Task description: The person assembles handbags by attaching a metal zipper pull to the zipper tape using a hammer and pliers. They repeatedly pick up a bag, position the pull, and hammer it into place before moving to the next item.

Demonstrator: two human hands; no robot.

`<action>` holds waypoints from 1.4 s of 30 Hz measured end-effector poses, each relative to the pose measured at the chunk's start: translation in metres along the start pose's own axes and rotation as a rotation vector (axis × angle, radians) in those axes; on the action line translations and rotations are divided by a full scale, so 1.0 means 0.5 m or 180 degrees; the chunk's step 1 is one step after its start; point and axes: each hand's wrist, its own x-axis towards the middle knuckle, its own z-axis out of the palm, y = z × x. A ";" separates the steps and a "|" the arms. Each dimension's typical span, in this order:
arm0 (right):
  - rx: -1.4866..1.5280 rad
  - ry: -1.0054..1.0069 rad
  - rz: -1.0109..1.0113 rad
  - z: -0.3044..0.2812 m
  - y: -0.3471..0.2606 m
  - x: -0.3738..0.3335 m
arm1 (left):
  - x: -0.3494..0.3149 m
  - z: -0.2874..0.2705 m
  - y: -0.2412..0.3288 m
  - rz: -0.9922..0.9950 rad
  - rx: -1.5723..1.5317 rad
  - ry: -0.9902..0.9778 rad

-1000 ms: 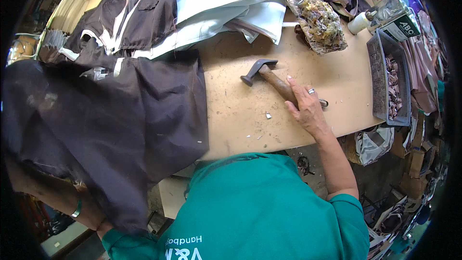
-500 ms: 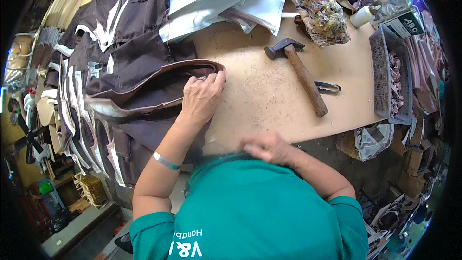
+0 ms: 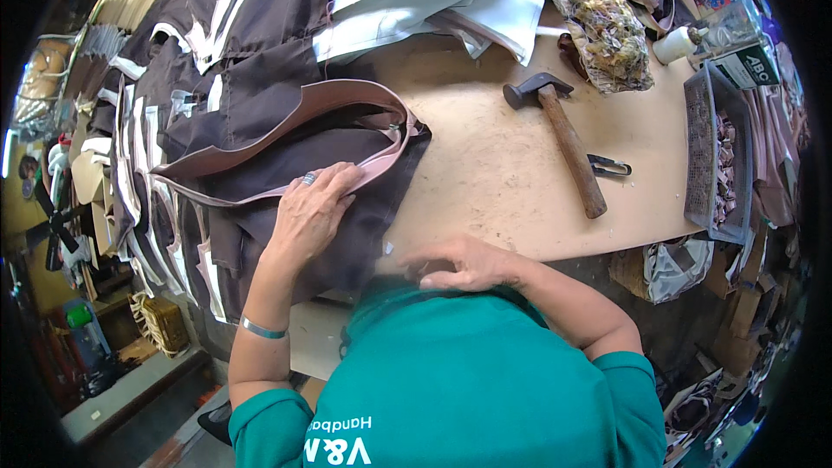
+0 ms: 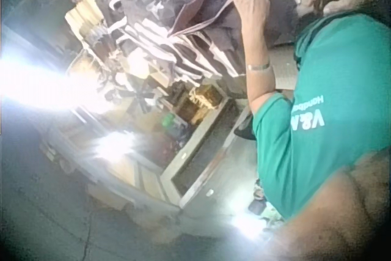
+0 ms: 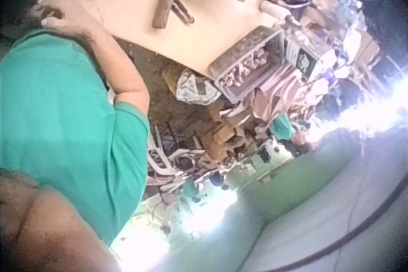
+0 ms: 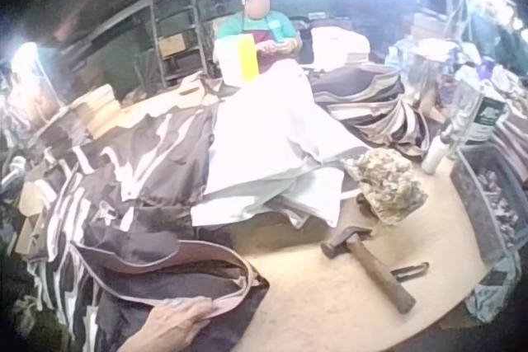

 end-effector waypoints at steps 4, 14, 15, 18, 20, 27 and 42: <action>-0.1012 0.1240 -0.1278 -0.038 -0.044 0.039 | -0.004 0.025 -0.017 0.0079 -0.0066 0.0014; -0.4219 0.3068 -0.1873 -0.132 -0.055 0.170 | -0.007 -0.012 -0.059 -0.0056 -0.0039 0.0697; -0.3825 0.3021 -0.2438 -0.114 -0.044 0.154 | -0.003 -0.030 -0.060 0.0036 -0.0027 0.0831; -0.2911 0.2393 -0.1990 -0.019 0.026 0.092 | 0.008 -0.066 -0.062 -0.0184 0.0006 0.1070; -0.2837 0.1112 -0.0947 0.025 0.013 0.062 | 0.013 -0.078 -0.073 -0.0278 -0.0141 0.1327; -0.2331 0.2489 -0.2299 -0.043 -0.079 0.061 | 0.032 -0.101 0.008 0.0593 0.1176 0.1006; -0.1952 0.3782 -0.1695 -0.217 -0.083 0.139 | -0.006 -0.121 0.219 0.1156 0.1643 -0.0694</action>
